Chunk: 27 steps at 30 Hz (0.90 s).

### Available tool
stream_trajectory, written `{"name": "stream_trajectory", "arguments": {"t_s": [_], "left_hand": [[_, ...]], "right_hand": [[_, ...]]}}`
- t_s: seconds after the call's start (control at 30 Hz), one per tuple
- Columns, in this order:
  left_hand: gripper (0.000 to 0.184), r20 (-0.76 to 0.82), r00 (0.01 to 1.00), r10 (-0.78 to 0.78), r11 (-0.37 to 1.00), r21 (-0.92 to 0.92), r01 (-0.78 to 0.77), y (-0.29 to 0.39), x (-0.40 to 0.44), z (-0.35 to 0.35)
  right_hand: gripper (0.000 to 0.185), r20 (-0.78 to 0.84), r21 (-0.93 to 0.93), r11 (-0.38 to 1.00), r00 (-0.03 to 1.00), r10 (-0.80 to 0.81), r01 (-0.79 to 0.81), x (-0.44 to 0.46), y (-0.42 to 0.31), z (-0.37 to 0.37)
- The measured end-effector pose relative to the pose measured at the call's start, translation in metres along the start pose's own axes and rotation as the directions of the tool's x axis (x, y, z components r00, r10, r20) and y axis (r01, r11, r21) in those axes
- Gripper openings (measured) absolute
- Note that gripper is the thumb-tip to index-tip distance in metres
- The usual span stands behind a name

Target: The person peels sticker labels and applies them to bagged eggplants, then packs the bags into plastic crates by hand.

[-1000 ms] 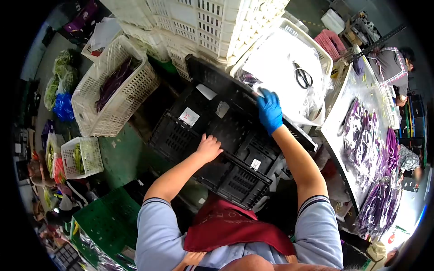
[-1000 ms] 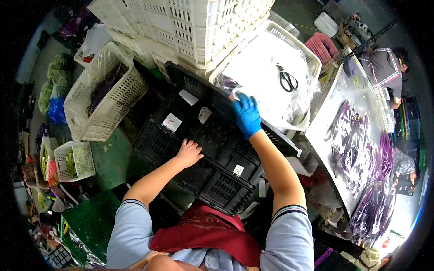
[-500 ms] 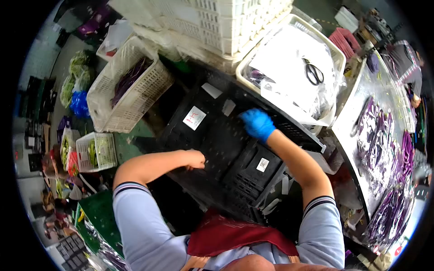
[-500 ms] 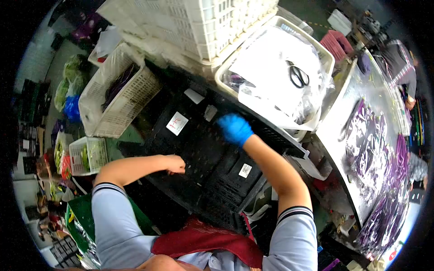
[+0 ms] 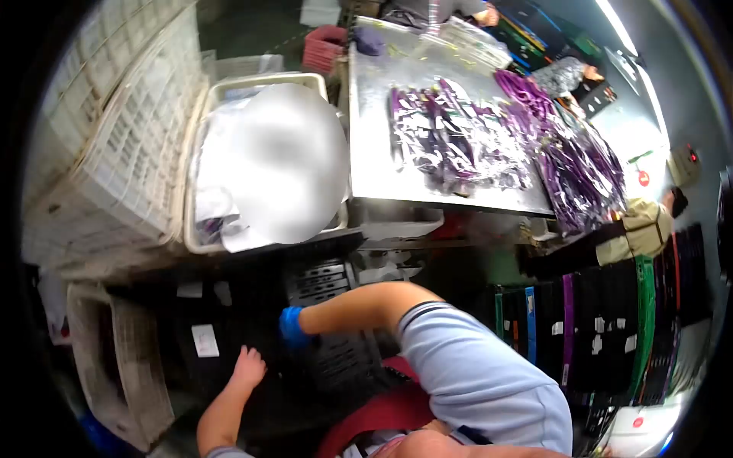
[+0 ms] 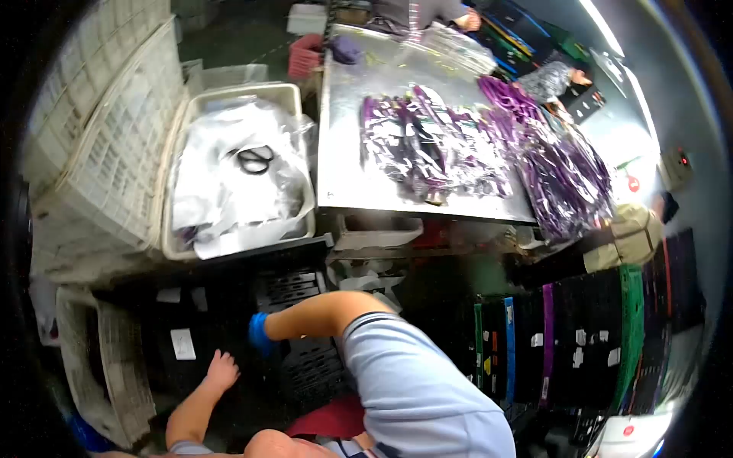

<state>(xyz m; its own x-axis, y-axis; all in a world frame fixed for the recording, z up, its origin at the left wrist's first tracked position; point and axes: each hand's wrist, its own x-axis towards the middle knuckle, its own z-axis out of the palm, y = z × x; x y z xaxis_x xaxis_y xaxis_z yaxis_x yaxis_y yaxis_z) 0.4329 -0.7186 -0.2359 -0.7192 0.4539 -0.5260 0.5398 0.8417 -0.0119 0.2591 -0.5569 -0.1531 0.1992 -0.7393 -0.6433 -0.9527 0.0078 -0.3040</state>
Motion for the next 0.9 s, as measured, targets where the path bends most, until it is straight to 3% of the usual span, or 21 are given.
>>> {"name": "stream_trajectory", "arguments": {"t_s": [0.03,0.07,0.13,0.2,0.23,0.27,0.3,0.37,0.43,0.47,0.53,0.6,0.63,0.67,0.7,0.73,0.83,0.9], "left_hand": [[0.026,-0.023,1.000,0.012,1.000,0.018,-0.012,-0.001,-0.001,-0.006],[0.026,-0.118,0.992,0.031,0.998,0.061,-0.024,-0.002,-0.005,-0.009],[0.022,-0.130,0.991,-0.012,1.000,-0.030,0.008,-0.001,-0.010,-0.030],[0.020,-0.223,0.974,0.039,0.998,0.048,-0.029,-0.002,-0.019,-0.034],[0.021,-0.192,0.981,0.027,0.999,0.032,-0.021,0.000,-0.020,-0.021],[0.021,-0.171,0.985,0.026,0.999,0.032,-0.020,0.000,-0.018,-0.010],[0.023,-0.130,0.992,0.001,1.000,0.027,0.003,0.000,-0.017,-0.009],[0.025,-0.030,0.999,0.015,0.996,0.090,-0.012,0.004,-0.012,-0.021],[0.025,0.107,0.994,0.005,0.976,0.214,-0.028,0.000,-0.010,-0.024],[0.022,0.133,0.990,-0.042,0.976,0.215,0.013,-0.004,-0.014,-0.018],[0.018,0.153,0.985,-0.085,0.962,0.270,0.041,-0.010,-0.044,-0.070],[0.015,0.139,0.951,-0.275,0.951,0.188,0.247,-0.035,-0.093,-0.100],[0.013,0.096,0.888,-0.449,0.893,0.076,0.444,-0.051,-0.121,-0.104],[0.012,0.045,0.799,-0.599,0.800,-0.014,0.600,-0.066,-0.151,-0.102],[0.012,-0.011,0.749,-0.662,0.749,-0.022,0.662,-0.079,-0.177,-0.099],[0.013,-0.022,0.851,-0.525,0.826,0.227,0.516,-0.090,-0.212,-0.093],[0.015,-0.291,0.824,-0.485,0.678,0.470,0.565,-0.089,-0.216,-0.070],[0.015,-0.319,0.685,-0.655,0.648,0.229,0.726,-0.078,-0.199,-0.068]], "right_hand": [[0.027,0.068,-0.051,0.998,0.997,-0.037,0.040,-0.023,-0.002,-0.013],[0.037,0.135,-0.018,0.999,0.990,-0.031,0.034,-0.041,-0.004,-0.020],[0.025,0.127,0.034,0.993,0.986,0.111,-0.116,-0.070,-0.003,-0.004],[0.023,0.199,0.032,0.973,0.955,0.219,-0.230,-0.131,-0.005,-0.005],[0.022,0.249,-0.019,0.966,0.934,0.255,-0.259,-0.157,0.003,0.008],[0.019,0.171,-0.138,0.967,0.957,0.235,-0.213,-0.174,0.018,0.042],[0.018,0.024,-0.079,0.947,0.949,0.315,-0.313,-0.169,0.030,0.075],[0.018,-0.094,-0.011,0.924,0.920,0.380,-0.383,-0.169,0.025,0.089],[0.018,-0.076,-0.083,0.946,0.949,0.307,-0.313,-0.171,0.016,0.071],[0.018,-0.157,0.024,0.926,0.913,0.376,-0.377,-0.169,0.017,0.078],[0.019,-0.285,0.255,0.849,0.804,0.523,-0.462,-0.160,0.023,0.092],[0.019,-0.210,0.164,0.891,0.867,0.451,-0.424,-0.167,0.019,0.075],[0.019,-0.168,0.118,0.910,0.895,0.414,-0.398,-0.170,0.017,0.069],[0.019,-0.221,0.125,0.921,0.894,0.389,-0.369,-0.170,0.019,0.071],[0.020,-0.278,0.135,0.930,0.887,0.368,-0.343,-0.169,0.021,0.074],[0.020,-0.334,0.144,0.936,0.875,0.352,-0.321,-0.168,0.021,0.076],[0.024,-0.435,0.171,0.950,0.846,0.309,-0.260,-0.163,0.014,0.062],[0.027,-0.514,0.202,0.956,0.807,0.290,-0.214,-0.166,0.011,0.052]]}}
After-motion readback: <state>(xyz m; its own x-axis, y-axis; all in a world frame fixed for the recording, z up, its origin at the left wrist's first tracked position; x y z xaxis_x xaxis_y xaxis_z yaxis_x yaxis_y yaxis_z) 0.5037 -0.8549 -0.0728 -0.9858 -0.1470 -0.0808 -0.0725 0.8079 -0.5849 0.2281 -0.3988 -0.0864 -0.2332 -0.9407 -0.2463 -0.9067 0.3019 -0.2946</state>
